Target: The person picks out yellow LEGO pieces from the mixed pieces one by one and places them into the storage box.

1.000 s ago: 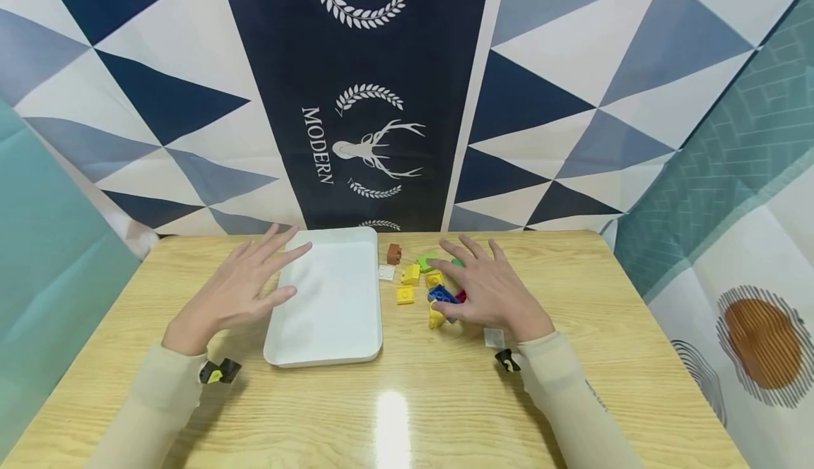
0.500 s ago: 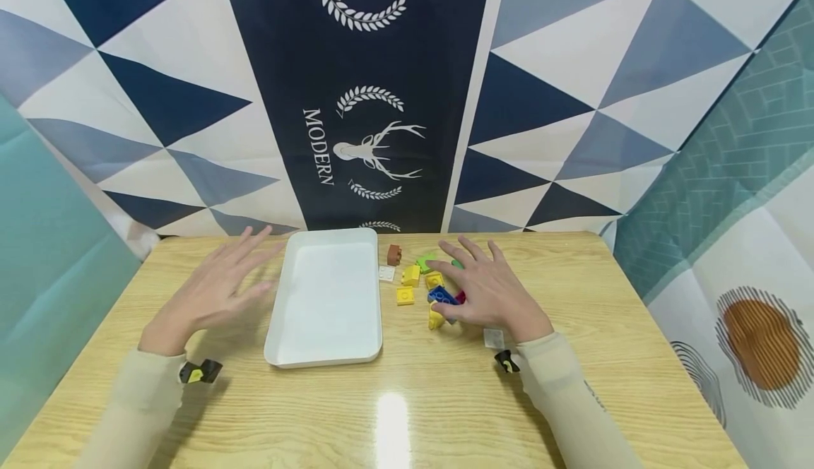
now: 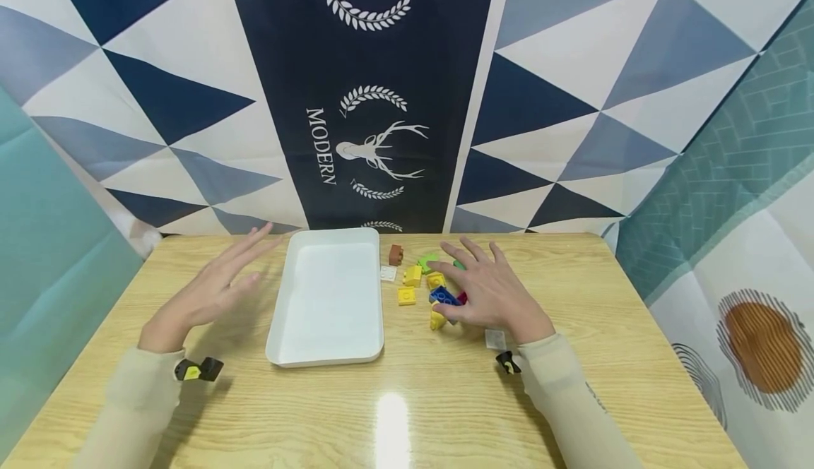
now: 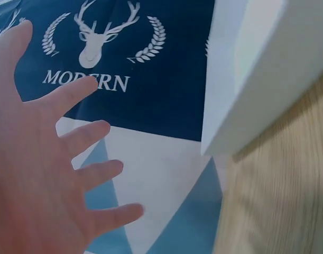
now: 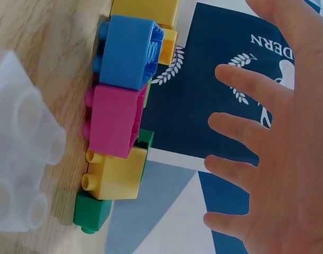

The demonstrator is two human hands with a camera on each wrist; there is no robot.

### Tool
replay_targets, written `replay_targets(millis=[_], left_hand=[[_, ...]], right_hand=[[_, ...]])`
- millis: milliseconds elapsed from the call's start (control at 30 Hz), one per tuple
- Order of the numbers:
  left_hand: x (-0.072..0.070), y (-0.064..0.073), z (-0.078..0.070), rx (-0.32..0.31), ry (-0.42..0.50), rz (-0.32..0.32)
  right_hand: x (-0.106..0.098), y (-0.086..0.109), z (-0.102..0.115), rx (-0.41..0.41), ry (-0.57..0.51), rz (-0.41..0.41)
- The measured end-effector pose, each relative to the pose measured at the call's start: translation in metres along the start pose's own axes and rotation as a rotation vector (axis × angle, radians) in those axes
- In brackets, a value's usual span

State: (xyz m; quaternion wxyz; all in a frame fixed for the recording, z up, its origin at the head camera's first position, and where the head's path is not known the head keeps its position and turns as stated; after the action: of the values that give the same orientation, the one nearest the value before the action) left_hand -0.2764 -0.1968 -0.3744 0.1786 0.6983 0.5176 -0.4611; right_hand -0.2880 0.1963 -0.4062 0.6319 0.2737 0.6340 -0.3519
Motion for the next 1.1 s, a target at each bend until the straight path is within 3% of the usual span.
replay_targets(millis=[267,500,867,1000,1100], left_hand=[[-0.001,-0.006,0.004,0.042,0.273,-0.039],[0.006,-0.006,0.014,0.066,0.458,-0.062],[0.027,-0.001,0.048,-0.036,0.611,-0.102],[0.038,-0.001,0.056,-0.064,0.716,-0.09],[0.045,-0.002,0.06,-0.09,0.743,-0.081]], right_hand=[[0.0,-0.003,0.001,-0.013,0.003,-0.002],[0.0,-0.004,0.002,-0.016,0.006,-0.003],[0.004,-0.005,0.006,-0.038,0.005,-0.001],[0.006,-0.004,0.005,-0.033,0.009,-0.001],[0.006,-0.004,0.005,-0.032,0.014,-0.001]])
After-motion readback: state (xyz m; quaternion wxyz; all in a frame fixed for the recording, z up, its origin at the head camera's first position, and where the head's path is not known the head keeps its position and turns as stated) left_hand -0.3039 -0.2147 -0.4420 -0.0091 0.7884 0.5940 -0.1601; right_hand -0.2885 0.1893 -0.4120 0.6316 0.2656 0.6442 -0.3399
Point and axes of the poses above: each hand's wrist, its own y-axis away from the middle knuckle, its own x-axis out of the palm, z = x × y, the point moved 10 cm from there along -y, towards the middle knuckle, and after that the axes turned 5 degrees about -x, right-handed, at the moved point
